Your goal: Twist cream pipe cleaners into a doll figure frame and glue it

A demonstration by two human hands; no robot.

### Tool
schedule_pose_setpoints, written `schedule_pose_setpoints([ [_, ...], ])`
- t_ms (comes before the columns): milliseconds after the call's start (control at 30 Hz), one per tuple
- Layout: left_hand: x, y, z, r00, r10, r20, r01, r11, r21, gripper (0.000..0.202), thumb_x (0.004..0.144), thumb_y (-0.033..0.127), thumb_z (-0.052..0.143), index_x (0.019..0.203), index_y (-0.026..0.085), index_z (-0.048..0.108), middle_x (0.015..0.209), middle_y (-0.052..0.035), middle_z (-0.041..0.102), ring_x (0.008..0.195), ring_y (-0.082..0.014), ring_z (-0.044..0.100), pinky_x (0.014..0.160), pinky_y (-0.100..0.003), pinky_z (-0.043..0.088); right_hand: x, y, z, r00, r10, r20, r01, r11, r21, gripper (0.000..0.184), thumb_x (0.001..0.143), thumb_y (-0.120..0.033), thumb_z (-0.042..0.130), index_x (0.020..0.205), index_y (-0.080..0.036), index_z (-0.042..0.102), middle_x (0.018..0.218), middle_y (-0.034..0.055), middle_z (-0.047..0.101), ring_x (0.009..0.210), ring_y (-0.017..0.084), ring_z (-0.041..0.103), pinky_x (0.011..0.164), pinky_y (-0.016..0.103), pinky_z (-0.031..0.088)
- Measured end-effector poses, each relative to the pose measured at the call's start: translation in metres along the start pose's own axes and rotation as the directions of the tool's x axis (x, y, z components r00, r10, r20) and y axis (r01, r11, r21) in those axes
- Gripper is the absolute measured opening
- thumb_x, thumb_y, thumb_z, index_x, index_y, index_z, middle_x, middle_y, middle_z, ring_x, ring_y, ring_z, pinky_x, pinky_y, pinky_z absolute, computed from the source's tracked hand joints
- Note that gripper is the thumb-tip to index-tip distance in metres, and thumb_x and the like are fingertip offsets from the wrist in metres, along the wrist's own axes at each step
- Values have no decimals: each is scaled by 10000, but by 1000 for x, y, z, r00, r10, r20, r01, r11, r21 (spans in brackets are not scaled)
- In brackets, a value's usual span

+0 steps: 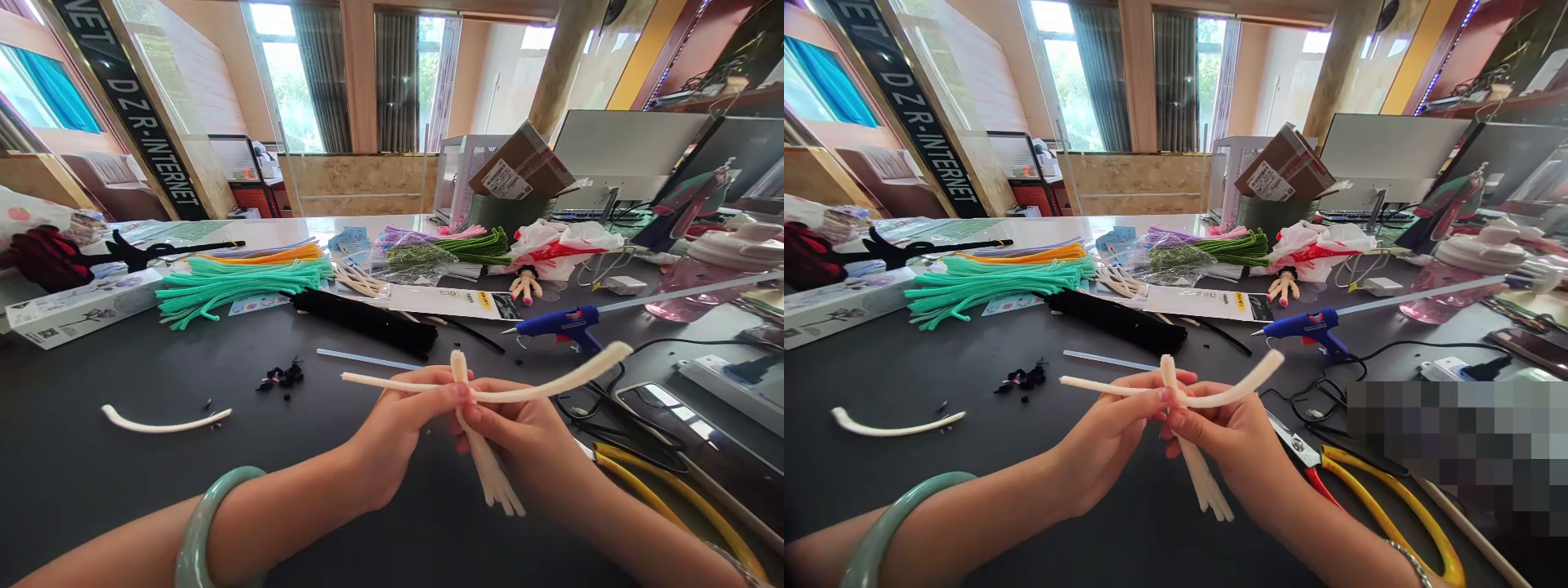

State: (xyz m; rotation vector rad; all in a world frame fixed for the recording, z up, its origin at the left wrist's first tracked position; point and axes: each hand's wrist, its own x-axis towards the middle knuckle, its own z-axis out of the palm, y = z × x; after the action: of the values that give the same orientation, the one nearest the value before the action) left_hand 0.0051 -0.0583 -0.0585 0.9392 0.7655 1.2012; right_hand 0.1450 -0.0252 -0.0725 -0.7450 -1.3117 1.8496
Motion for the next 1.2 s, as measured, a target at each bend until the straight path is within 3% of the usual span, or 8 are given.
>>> schedule_pose_setpoints([
  [167,5,1,-6,1000,-8,26,6,999,50,134,740,273,681,763,141,672,609,9,533,537,-108,497,519,-241,418,-1,1,0,999,49,11,-49,997,-52,244,665,-387,775,685,-151,721,594,-1,630,512,91,571,505,196,441],
  [333,6,3,-6,1000,18,-2,-18,991,130,254,743,298,690,585,126,590,540,10,536,477,-114,533,502,-246,423,-1,-2,1,994,100,-42,-105,986,-128,253,636,-387,778,627,-146,700,574,8,648,513,100,571,517,206,432],
  [600,2,1,-2,994,17,-107,-7,996,88,351,713,371,707,518,130,542,473,15,519,441,-118,527,478,-251,435,-2,-3,2,996,82,-46,-91,965,-245,176,627,-306,781,615,-159,686,550,-12,635,503,98,560,503,194,419],
  [967,4,3,-2,993,-1,-118,11,996,83,358,710,398,695,526,139,532,470,7,532,432,-155,539,473,-294,439,-2,-1,1,996,83,-46,-93,947,-307,178,645,-307,757,634,-152,672,555,-7,639,497,100,563,480,184,424],
  [1133,5,4,-7,972,52,-231,-21,991,134,280,714,319,705,558,128,573,498,23,520,491,-101,493,500,-232,409,-2,-1,2,993,104,-46,-113,939,-325,216,625,-343,766,614,-156,660,539,-3,633,489,111,562,461,194,429],
  [1200,5,4,-8,972,45,-229,-17,992,122,263,723,316,699,581,130,580,504,28,508,483,-100,485,480,-232,406,-3,0,2,995,89,-51,-101,939,-329,222,635,-363,759,628,-161,668,550,0,635,499,121,577,468,204,444],
])
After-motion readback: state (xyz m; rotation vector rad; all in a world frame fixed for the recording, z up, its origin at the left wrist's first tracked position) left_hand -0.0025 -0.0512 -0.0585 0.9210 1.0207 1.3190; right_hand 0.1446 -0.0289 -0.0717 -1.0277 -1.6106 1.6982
